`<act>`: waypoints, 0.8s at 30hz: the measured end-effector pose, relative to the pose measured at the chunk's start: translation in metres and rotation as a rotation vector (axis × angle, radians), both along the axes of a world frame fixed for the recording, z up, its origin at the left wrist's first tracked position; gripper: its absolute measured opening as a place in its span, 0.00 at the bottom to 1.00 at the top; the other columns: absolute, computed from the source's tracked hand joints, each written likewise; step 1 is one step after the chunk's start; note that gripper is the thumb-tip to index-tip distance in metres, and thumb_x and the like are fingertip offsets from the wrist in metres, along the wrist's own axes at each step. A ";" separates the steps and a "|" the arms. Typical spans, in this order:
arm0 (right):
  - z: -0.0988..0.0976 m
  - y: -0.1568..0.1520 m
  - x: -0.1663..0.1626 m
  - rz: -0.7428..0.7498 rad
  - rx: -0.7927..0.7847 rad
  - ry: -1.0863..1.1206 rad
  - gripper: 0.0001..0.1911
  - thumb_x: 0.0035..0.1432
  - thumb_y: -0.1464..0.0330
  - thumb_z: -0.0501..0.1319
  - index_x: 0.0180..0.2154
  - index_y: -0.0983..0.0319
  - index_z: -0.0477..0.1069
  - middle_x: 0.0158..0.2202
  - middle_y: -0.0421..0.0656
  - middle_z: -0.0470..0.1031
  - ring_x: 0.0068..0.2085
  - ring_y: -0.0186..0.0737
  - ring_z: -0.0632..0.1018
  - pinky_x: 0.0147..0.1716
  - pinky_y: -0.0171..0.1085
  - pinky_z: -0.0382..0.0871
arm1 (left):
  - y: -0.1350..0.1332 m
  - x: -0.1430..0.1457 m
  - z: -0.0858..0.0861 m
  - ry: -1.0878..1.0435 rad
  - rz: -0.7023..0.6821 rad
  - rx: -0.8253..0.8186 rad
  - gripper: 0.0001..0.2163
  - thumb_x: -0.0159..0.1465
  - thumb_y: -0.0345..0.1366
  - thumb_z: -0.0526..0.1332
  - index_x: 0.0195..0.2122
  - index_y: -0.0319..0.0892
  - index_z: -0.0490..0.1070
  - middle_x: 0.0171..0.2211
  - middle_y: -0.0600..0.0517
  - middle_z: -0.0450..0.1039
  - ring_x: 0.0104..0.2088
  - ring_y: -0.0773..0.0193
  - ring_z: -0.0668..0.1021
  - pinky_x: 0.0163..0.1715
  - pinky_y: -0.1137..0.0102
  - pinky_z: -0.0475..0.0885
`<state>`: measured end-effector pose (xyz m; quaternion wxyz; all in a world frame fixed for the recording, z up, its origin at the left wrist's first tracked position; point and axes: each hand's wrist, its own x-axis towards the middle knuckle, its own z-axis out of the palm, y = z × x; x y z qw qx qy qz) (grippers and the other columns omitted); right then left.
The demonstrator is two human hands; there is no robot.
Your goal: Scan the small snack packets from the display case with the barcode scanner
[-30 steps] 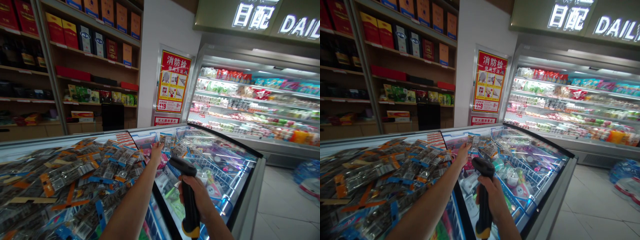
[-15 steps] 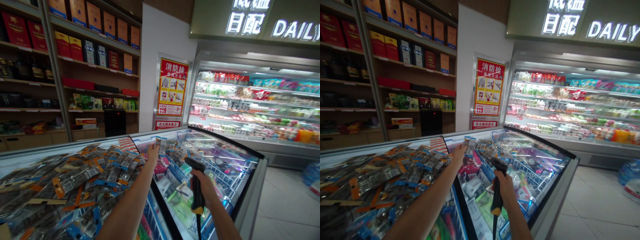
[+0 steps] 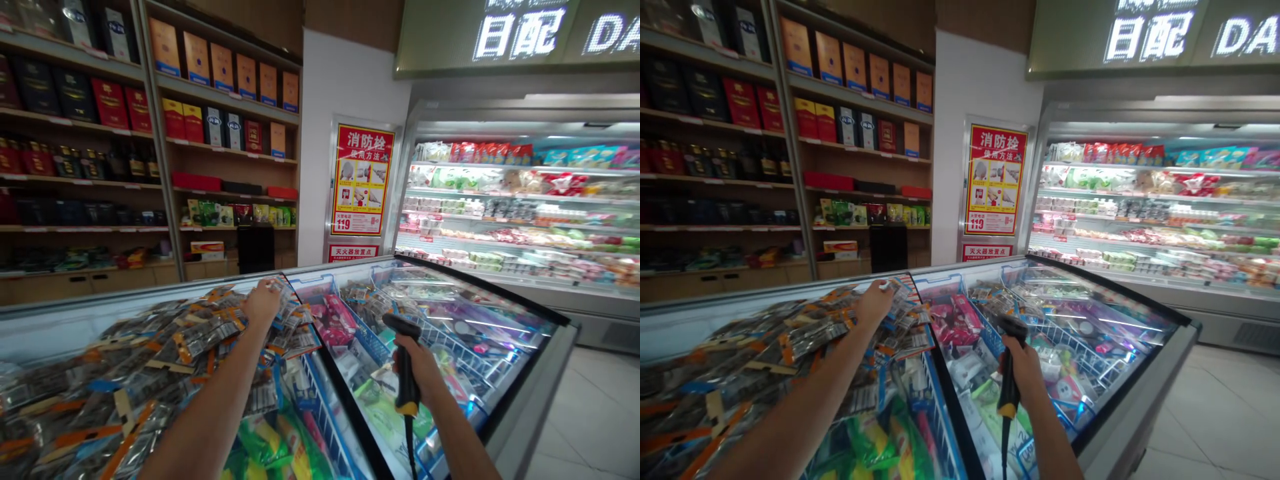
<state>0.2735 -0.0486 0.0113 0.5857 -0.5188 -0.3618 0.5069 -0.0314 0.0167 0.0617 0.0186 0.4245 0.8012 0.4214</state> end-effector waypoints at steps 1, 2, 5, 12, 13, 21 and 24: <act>0.001 -0.001 0.002 -0.007 0.005 -0.003 0.11 0.45 0.63 0.61 0.22 0.65 0.67 0.11 0.38 0.68 0.12 0.33 0.68 0.11 0.32 0.60 | -0.003 -0.008 0.001 0.032 0.028 -0.039 0.17 0.55 0.36 0.54 0.46 0.43 0.67 0.36 0.41 0.74 0.42 0.45 0.73 0.45 0.53 0.57; 0.002 -0.002 0.005 -0.015 0.006 -0.006 0.11 0.45 0.63 0.61 0.23 0.65 0.67 0.11 0.38 0.68 0.12 0.32 0.68 0.12 0.31 0.60 | -0.005 -0.015 0.003 0.065 0.056 -0.065 0.18 0.55 0.36 0.53 0.48 0.42 0.66 0.39 0.40 0.73 0.44 0.45 0.72 0.44 0.52 0.58; 0.005 -0.005 0.011 -0.039 -0.011 -0.013 0.11 0.44 0.62 0.62 0.23 0.65 0.67 0.11 0.38 0.68 0.13 0.32 0.68 0.12 0.30 0.59 | -0.007 -0.023 0.008 0.178 0.124 -0.044 0.19 0.55 0.36 0.54 0.49 0.41 0.66 0.47 0.38 0.68 0.49 0.44 0.68 0.45 0.52 0.58; 0.003 0.003 0.018 -0.066 -0.024 -0.012 0.13 0.42 0.61 0.62 0.23 0.65 0.66 0.11 0.38 0.68 0.12 0.32 0.68 0.11 0.30 0.59 | 0.022 0.069 0.009 0.312 -0.129 0.049 0.18 0.55 0.34 0.53 0.47 0.43 0.67 0.48 0.45 0.68 0.49 0.52 0.67 0.50 0.57 0.57; 0.002 0.005 0.019 -0.064 -0.030 -0.011 0.13 0.42 0.61 0.62 0.23 0.65 0.66 0.11 0.38 0.68 0.12 0.32 0.68 0.11 0.30 0.59 | 0.029 0.088 0.005 0.310 -0.181 0.035 0.18 0.55 0.33 0.53 0.48 0.44 0.66 0.48 0.46 0.68 0.49 0.53 0.67 0.50 0.58 0.58; -0.018 0.012 0.034 -0.053 -0.049 -0.008 0.14 0.42 0.59 0.61 0.23 0.65 0.66 0.12 0.39 0.68 0.13 0.32 0.68 0.11 0.30 0.57 | 0.095 0.186 -0.061 0.367 -0.679 -0.103 0.18 0.60 0.33 0.48 0.52 0.44 0.62 0.56 0.46 0.60 0.54 0.56 0.64 0.52 0.56 0.57; -0.023 0.013 0.035 -0.050 -0.059 -0.002 0.14 0.43 0.59 0.60 0.24 0.66 0.67 0.13 0.38 0.68 0.13 0.32 0.68 0.12 0.30 0.56 | 0.110 0.194 -0.076 0.390 -0.790 -0.180 0.20 0.61 0.39 0.48 0.54 0.46 0.60 0.60 0.47 0.54 0.59 0.52 0.57 0.52 0.50 0.53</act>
